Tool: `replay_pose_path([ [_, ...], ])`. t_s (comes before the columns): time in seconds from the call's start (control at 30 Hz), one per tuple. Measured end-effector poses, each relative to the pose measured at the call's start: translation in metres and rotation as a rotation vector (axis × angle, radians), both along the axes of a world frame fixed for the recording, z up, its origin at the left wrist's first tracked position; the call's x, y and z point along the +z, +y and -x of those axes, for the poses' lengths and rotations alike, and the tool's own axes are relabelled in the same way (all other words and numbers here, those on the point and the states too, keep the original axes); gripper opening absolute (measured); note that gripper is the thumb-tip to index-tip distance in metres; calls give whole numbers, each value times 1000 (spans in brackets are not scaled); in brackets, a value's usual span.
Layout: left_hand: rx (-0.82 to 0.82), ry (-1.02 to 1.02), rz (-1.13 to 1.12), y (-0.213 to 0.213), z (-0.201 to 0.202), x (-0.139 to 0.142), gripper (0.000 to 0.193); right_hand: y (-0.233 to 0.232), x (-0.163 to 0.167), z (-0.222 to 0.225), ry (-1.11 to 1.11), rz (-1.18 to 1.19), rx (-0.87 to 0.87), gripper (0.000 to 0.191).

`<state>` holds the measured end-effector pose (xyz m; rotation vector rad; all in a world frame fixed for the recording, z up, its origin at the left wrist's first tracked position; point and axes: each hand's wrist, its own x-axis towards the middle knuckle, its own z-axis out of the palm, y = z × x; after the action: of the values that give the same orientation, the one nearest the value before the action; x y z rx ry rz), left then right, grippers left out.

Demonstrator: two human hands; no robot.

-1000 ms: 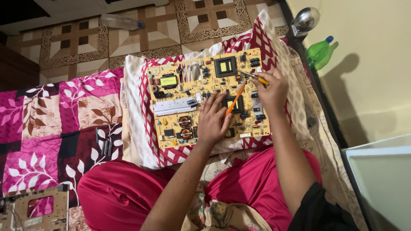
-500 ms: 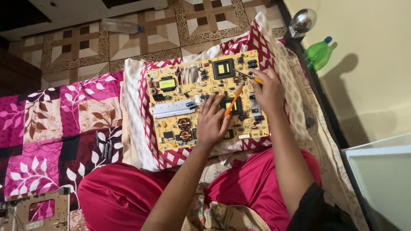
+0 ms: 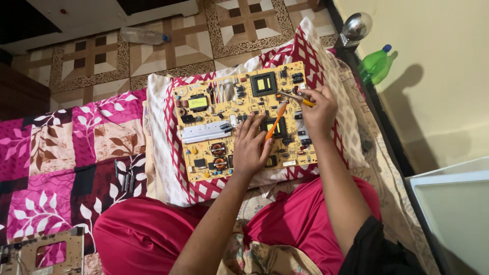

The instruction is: The person sits on a bed with a circuit board on a pillow and scrubs its components with a toothbrush while holding a screwdriver in the other hand. They flip the board over, continue brushing the other side, and use the screwdriver to work on components and edges of the board.

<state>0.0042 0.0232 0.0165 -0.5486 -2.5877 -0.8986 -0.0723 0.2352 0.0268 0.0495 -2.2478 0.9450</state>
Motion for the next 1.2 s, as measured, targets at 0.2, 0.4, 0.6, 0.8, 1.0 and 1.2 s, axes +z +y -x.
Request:
replay_pose_path([
  [0.2, 0, 21, 18, 0, 1, -2, 32, -6, -14, 9, 6, -146, -168, 19],
  [0.4, 2, 8, 1, 0, -1, 1, 32, -15, 5, 2, -95, -148, -171, 30],
  [0.6, -7, 16, -4, 0, -2, 5, 30, 5, 29, -12, -72, -106, 196, 46],
  [0.8, -6, 22, 6, 0, -1, 3, 31, 0, 15, -1, -71, 33, 34, 23],
  [1.0, -12, 42, 17, -1, -1, -2, 32, -6, 7, 1, 60, 22, -63, 23],
  [1.2, 2, 50, 58, 0, 2, -9, 32, -5, 9, -5, 73, 207, 31, 18],
])
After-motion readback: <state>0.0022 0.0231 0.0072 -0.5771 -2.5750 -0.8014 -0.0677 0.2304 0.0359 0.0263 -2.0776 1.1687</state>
